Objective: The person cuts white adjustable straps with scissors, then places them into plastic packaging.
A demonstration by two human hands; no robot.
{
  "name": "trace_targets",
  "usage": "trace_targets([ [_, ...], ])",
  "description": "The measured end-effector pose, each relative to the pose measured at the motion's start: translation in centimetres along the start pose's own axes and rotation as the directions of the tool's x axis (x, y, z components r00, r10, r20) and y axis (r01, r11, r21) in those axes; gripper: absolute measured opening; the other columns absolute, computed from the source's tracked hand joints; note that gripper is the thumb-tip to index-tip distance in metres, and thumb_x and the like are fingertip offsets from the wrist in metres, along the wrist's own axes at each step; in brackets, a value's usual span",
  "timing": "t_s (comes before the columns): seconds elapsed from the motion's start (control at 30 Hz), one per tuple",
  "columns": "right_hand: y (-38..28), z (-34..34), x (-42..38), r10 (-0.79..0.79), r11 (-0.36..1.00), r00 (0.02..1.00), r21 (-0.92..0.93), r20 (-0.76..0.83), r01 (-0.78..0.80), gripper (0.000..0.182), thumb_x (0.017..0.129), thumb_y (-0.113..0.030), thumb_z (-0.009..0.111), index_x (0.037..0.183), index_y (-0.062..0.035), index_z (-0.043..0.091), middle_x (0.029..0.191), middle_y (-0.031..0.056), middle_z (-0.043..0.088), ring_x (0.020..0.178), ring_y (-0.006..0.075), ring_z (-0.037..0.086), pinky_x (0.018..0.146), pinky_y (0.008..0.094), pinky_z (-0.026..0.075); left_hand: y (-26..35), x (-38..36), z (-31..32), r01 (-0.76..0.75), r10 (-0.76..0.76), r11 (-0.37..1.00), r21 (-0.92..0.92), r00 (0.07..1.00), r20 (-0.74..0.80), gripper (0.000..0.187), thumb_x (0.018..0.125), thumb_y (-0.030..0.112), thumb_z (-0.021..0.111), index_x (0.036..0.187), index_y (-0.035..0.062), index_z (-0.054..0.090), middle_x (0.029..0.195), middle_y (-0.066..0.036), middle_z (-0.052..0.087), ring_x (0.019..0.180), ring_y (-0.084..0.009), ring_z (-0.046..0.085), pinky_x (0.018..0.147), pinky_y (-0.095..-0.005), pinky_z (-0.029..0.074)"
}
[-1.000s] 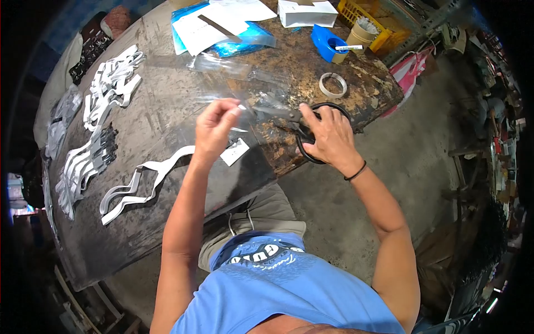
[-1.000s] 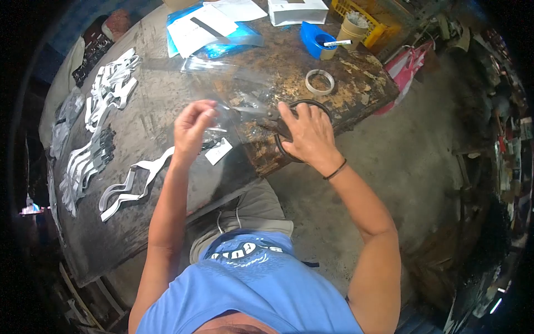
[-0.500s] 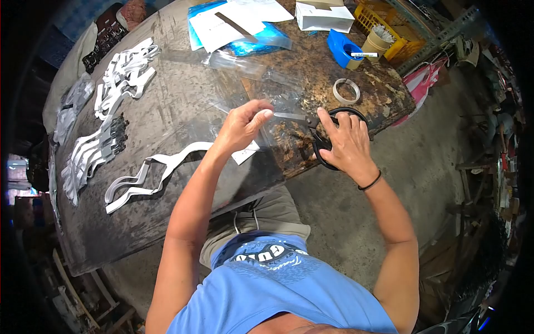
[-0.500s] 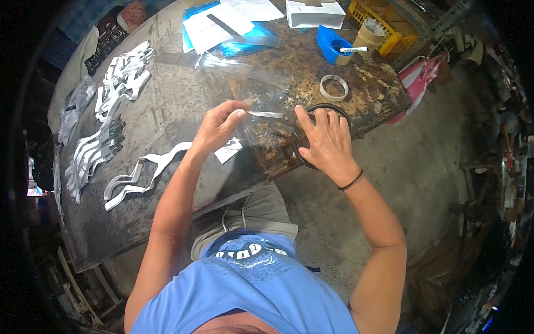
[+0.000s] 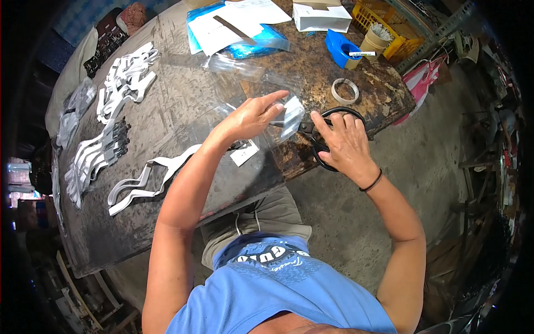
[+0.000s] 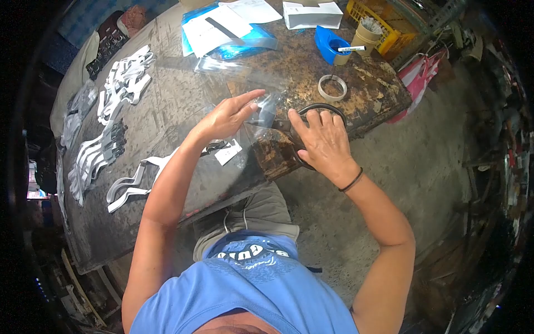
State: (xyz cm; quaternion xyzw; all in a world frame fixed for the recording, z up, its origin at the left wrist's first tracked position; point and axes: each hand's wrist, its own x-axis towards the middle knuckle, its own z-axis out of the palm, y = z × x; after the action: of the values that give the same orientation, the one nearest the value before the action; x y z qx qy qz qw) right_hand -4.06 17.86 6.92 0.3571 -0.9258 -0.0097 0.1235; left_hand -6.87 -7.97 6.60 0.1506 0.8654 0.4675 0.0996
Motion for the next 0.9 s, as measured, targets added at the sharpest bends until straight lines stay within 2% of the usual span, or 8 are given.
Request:
trace_targets([
  [0.23, -0.4, -0.3, 0.3, -0.029, 0.999, 1.000, 0.014, -0.010, 0.029, 0.087, 0.059, -0.030, 0.086, 0.134, -0.0159, 0.043, 0.098, 0.0064, 0.047, 0.088, 0.0232, 0.047, 0.074, 0.0373, 0.038, -0.4, 1.6, -0.1, 0.027, -0.057, 0.977, 0.213, 0.989, 0.138, 0.026, 0.095, 0.024, 0.055, 0.109, 0.0044, 0.065, 0.090, -0.014, 0.067, 0.085, -0.0206, 0.063, 0.076, -0.0371, 0.048],
  [0.3, -0.2, -0.4, 0.1, -0.020, 1.000, 1.000, 0.011, -0.002, 0.020, 0.086, 0.059, -0.029, 0.085, 0.133, -0.0157, 0.044, 0.098, 0.0065, 0.047, 0.089, 0.0235, 0.048, 0.074, 0.0373, 0.038, 0.1, 1.6, 0.3, 0.134, -0.128, 0.980, 0.149, 0.991, -0.045, 0.025, 0.091, 0.024, 0.057, 0.101, 0.0029, 0.066, 0.082, -0.014, 0.068, 0.076, -0.0276, 0.065, 0.069, -0.0417, 0.048],
  [0.4, 0.6, -0.6, -0.3, 0.036, 0.999, 0.999, 0.019, 0.016, -0.036, 0.085, 0.060, -0.028, 0.085, 0.133, -0.0161, 0.045, 0.099, 0.0072, 0.048, 0.091, 0.0247, 0.049, 0.075, 0.0381, 0.039, 0.5, 1.7, 0.3, 0.101, -0.097, 0.994, 0.031, 0.988, -0.122, 0.022, 0.091, 0.022, 0.059, 0.100, 0.0027, 0.066, 0.081, -0.013, 0.068, 0.074, -0.0246, 0.065, 0.066, -0.0412, 0.047],
  [0.43, 1.3, -0.7, -0.6, 0.084, 0.996, 0.996, 0.028, 0.026, -0.085, 0.084, 0.060, -0.028, 0.084, 0.133, -0.0167, 0.045, 0.099, 0.0078, 0.048, 0.092, 0.0256, 0.049, 0.076, 0.0388, 0.040, 0.9, 1.7, 0.3, 0.190, -0.188, 0.982, 0.012, 0.978, -0.088, 0.022, 0.092, 0.019, 0.058, 0.107, 0.0049, 0.066, 0.082, -0.013, 0.069, 0.078, -0.0218, 0.066, 0.068, -0.0394, 0.049],
  [0.57, 5.2, -1.0, -2.6, 0.226, 0.970, 0.974, 0.093, -0.012, -0.224, 0.083, 0.061, -0.026, 0.083, 0.134, -0.0158, 0.046, 0.099, 0.0100, 0.048, 0.093, 0.0279, 0.051, 0.078, 0.0401, 0.043, 0.7, 1.3, 0.8, 0.099, -0.097, 0.992, 0.075, 0.995, -0.027, 0.028, 0.093, 0.020, 0.056, 0.117, 0.0070, 0.063, 0.087, -0.014, 0.070, 0.084, -0.0210, 0.068, 0.072, -0.0371, 0.050],
  [0.67, 8.8, -0.1, -4.2, 0.461, 0.866, 0.887, 0.227, -0.013, -0.446, 0.079, 0.065, -0.027, 0.081, 0.135, -0.0137, 0.046, 0.100, 0.0128, 0.048, 0.093, 0.0304, 0.053, 0.081, 0.0411, 0.045, 0.0, 2.0, 0.6, 0.194, -0.203, 0.979, 0.067, 0.967, 0.153, 0.037, 0.093, 0.019, 0.056, 0.128, 0.0077, 0.057, 0.093, -0.015, 0.070, 0.090, -0.0223, 0.068, 0.079, -0.0367, 0.051],
  [0.73, 11.2, 1.3, -4.6, 0.727, 0.644, 0.683, 0.282, 0.065, -0.712, 0.075, 0.070, -0.029, 0.077, 0.136, -0.0118, 0.047, 0.100, 0.0143, 0.049, 0.090, 0.0330, 0.053, 0.081, 0.0423, 0.047, -0.6, 2.5, 0.5, 0.115, -0.122, 0.992, 0.060, 0.983, 0.139, 0.039, 0.093, 0.017, 0.055, 0.131, 0.0061, 0.054, 0.094, -0.016, 0.071, 0.090, -0.0222, 0.068, 0.081, -0.0364, 0.050],
  [0.9, 17.5, 5.9, -4.7, 0.813, 0.552, 0.566, 0.127, 0.138, -0.824, 0.067, 0.079, -0.031, 0.071, 0.139, -0.0119, 0.046, 0.119, 0.0213, 0.052, 0.107, 0.0388, 0.055, 0.088, 0.0444, 0.048, -1.6, 3.0, 1.0, 0.023, -0.023, 1.000, -0.021, 1.000, 0.010, 0.044, 0.092, 0.011, 0.055, 0.136, 0.0078, 0.050, 0.094, -0.011, 0.071, 0.095, -0.0160, 0.065, 0.083, -0.0312, 0.048],
])
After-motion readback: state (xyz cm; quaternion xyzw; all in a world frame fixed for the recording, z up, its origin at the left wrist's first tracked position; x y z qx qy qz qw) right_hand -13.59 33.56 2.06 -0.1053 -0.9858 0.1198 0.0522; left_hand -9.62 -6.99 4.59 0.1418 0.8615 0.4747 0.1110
